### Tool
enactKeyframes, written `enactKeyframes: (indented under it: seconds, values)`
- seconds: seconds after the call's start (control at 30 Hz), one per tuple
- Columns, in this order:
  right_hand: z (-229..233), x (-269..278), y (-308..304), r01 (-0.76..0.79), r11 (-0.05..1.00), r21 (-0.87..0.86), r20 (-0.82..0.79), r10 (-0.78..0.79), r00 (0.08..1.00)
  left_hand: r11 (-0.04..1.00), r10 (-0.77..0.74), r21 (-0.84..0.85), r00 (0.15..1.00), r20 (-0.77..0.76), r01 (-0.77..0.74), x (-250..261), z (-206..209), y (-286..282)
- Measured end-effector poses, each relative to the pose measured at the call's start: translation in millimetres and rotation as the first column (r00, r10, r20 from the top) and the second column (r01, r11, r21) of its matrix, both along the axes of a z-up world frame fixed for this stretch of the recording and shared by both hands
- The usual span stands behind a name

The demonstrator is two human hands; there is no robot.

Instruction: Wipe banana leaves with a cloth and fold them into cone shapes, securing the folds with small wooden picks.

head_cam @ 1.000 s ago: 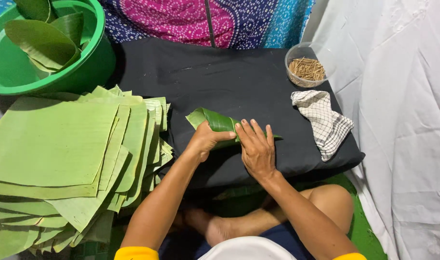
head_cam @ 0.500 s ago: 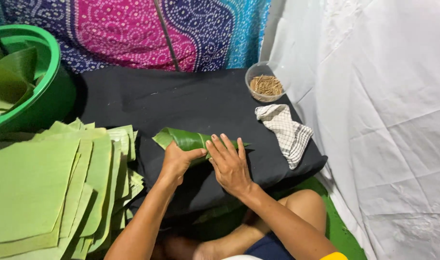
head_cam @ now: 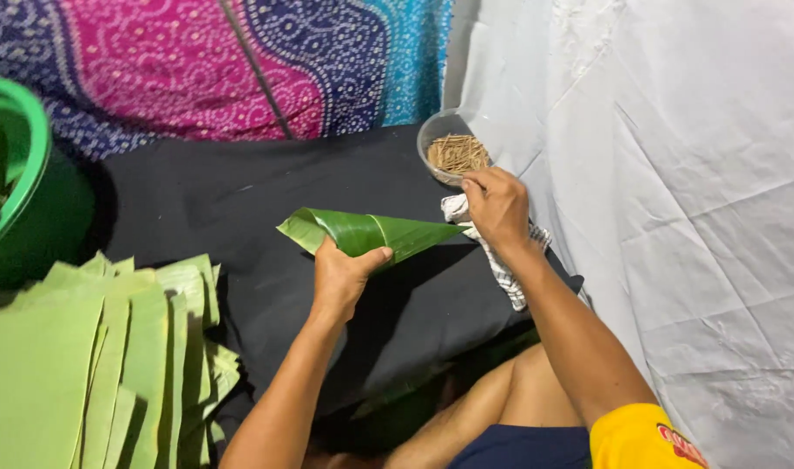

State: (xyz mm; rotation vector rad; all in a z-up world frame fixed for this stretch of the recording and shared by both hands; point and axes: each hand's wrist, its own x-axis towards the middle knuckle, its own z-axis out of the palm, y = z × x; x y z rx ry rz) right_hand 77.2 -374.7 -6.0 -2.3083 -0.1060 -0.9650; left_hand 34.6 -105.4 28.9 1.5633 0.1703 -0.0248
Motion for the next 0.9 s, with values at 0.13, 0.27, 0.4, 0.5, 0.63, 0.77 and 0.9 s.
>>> enactKeyframes:
  seconds: [0.13, 0.27, 0.4, 0.5, 0.63, 0.77, 0.9]
  values:
    - [-10, 39, -34, 0.104, 0.994, -0.035, -0.005, -0.104, 0.995, 0.997, -0.049, 0.053, 0.999, -0.009, 0.049, 15, 0, -23]
    - [-28, 89, -48, -0.017, 0.989, -0.147, -0.336, -0.034, 0.941, 0.997, -0.06, 0.046, 0.996, -0.061, 0.063, 22, 5, -36]
    - [-21, 126, -38, -0.154, 0.93, -0.334, -0.651, -0.109, 0.751, 0.997, -0.068, 0.042, 0.993, -0.097, 0.072, 31, 2, -43]
    - [-40, 152, -43, -0.199, 0.913, -0.357, -0.735, -0.143, 0.662, 0.997, -0.064, 0.046, 0.993, -0.094, 0.069, 37, 5, -48]
    - [-46, 158, -40, -0.248, 0.895, -0.371, -0.786, -0.16, 0.598, 0.984, -0.086, 0.147, 0.989, -0.124, 0.104, 46, 12, -59]
    - [-36, 151, -40, -0.274, 0.885, -0.376, -0.792, -0.154, 0.591, 0.986, -0.078, 0.134, 0.988, -0.137, 0.096, 53, 9, -65]
    - [-6, 134, -37, -0.279, 0.894, -0.35, -0.805, -0.136, 0.577, 0.984, -0.076, 0.151, 0.987, -0.141, 0.097, 55, 8, -66]
